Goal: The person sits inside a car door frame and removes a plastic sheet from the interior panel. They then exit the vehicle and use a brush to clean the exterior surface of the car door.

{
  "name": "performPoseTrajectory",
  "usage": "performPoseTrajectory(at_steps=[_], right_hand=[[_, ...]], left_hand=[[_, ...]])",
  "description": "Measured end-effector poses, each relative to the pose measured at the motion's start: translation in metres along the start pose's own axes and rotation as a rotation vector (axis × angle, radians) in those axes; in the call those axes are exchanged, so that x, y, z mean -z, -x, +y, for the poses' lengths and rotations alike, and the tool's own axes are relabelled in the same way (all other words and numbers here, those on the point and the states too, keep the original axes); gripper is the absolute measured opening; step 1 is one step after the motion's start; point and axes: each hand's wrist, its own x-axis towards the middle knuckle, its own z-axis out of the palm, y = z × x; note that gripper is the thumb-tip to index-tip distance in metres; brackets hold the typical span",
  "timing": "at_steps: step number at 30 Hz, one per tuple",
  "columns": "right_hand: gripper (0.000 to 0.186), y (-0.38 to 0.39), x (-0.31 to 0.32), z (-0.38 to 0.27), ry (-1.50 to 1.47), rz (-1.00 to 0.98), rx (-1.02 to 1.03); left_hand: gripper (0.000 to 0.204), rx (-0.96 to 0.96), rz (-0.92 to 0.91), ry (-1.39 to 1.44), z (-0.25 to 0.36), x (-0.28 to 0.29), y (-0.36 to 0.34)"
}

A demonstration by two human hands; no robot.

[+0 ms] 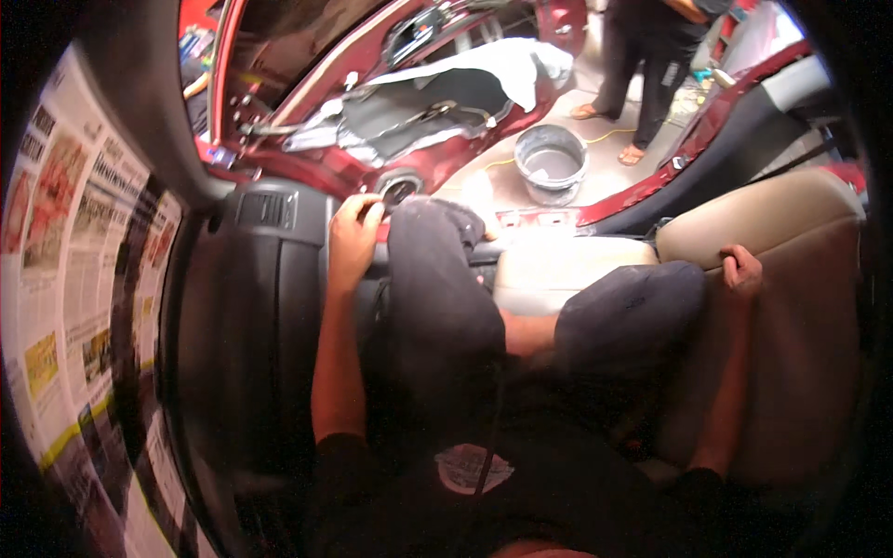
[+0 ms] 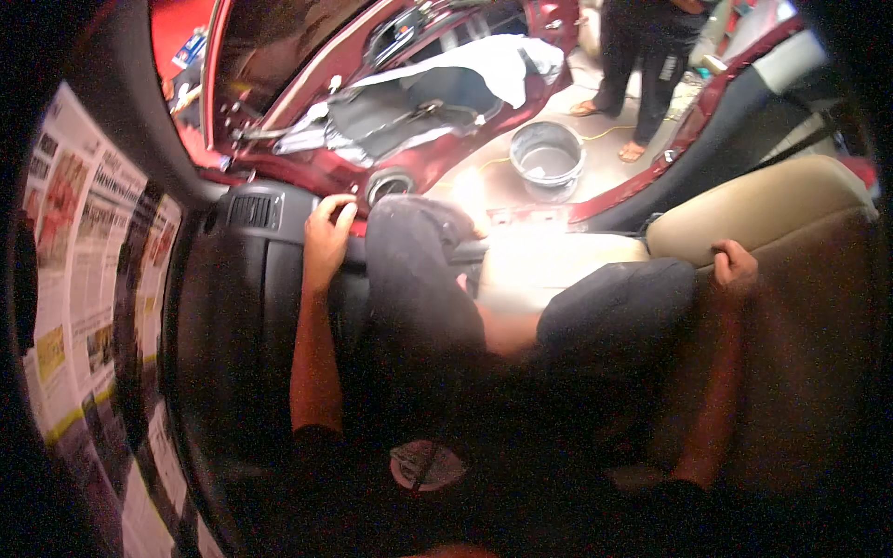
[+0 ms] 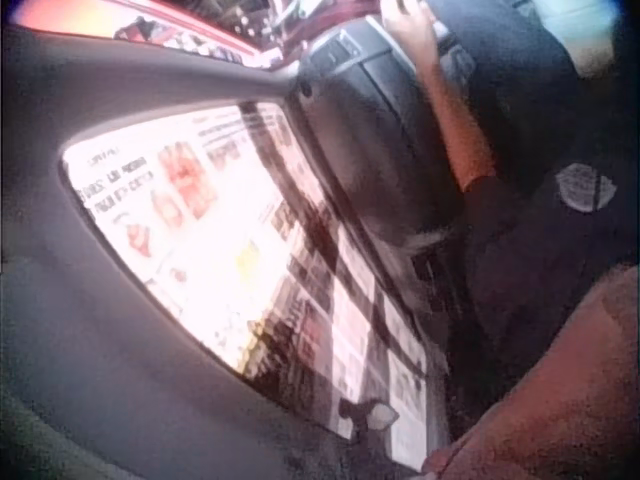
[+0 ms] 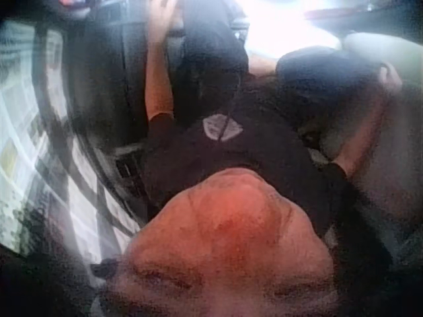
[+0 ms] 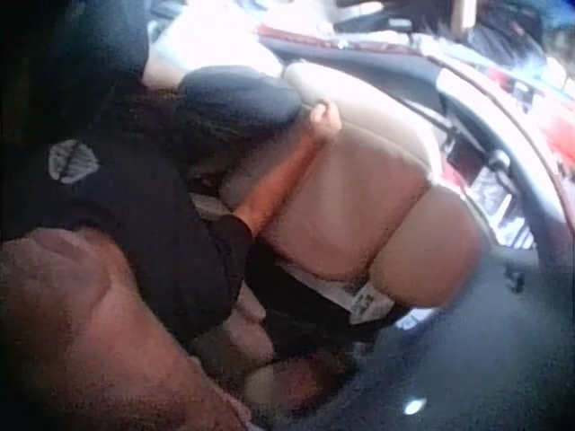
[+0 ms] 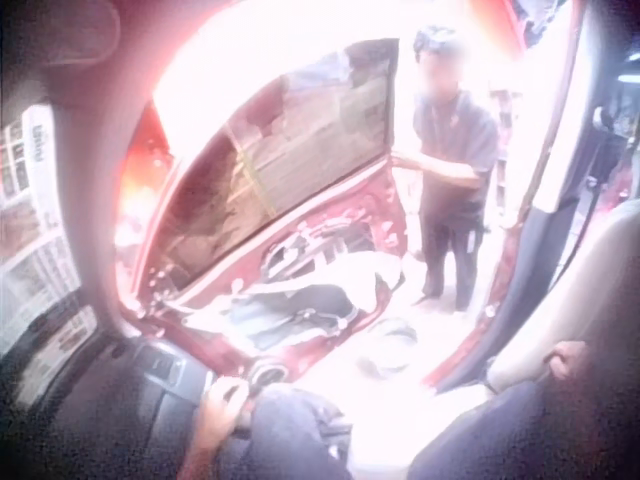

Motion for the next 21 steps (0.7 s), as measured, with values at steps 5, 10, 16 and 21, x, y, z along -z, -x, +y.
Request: performPoseTrajectory(at_steps=[5,10,16,21], right_hand=[[0.018,0.006,0.006,0.069,-0.024,-0.118,-0.184],[0.019,-0.010,0.022,-0.012,0.083,-0.276,-0.125],[0.016,0.009,0.007,0.058,0.066,-0.383,0.044],[0.016,0.007,-0.002,-0.007,0.070,-0.403,-0.192]], left_hand=[[0.018,-0.012,-0.003,-0.180,-0.026,0.020,0.008],[0.018,0.026,-0.076,-0.341,-0.065,0.046,0.048],[0.019,0.049,-0.080,-0.230,-0.083,0.050,0.045],[0.020,0.110,-0.076,-0.243,-0.075,0.059,0.042]])
